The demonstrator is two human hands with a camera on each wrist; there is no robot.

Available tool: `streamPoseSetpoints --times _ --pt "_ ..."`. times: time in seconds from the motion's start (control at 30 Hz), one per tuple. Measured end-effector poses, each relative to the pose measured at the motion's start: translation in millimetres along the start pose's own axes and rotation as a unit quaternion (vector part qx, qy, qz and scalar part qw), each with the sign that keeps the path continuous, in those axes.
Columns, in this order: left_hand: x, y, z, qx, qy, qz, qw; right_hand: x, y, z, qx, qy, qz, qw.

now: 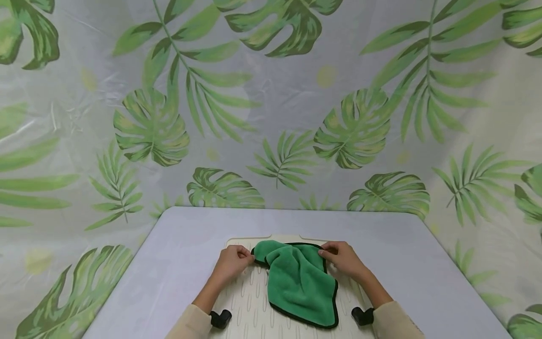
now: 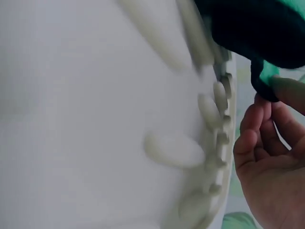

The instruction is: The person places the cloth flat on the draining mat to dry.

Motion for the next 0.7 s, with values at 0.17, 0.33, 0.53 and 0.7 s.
streamPoseSetpoints --times 0.17,0.33,0.53,0.7 --pt "3.3 -2.4 13.5 -0.012 -0.010 0.009 0.9998 -5.2 -1.2 13.8 -0.036 0.004 -0.025 0.9990" --pt "7.8 -6.3 23.6 -0.019 -0.020 0.019 0.9994 -9.3 -3.8 19.3 -0.051 0.020 -0.021 0.9983" --pt "7.8 -15.3 32.3 -0.033 -0.051 -0.002 0.9982 -7.5 -8.0 20.2 -0.077 0.061 -0.012 0.9952" --pt "6.9 -24.7 38.8 -0.055 -0.084 -0.027 0.9946 -6.3 -9.9 19.3 -0.091 0.071 -0.017 0.9932"
Point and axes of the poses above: each hand's wrist, its own y-axis away from the middle knuckle, its own z-axis out of the back of the hand, x = y × z, the point moved 9 cm from there along -y, towards the middle knuckle, and after that the axes turned 8 degrees about -z, right-handed, at the moved point
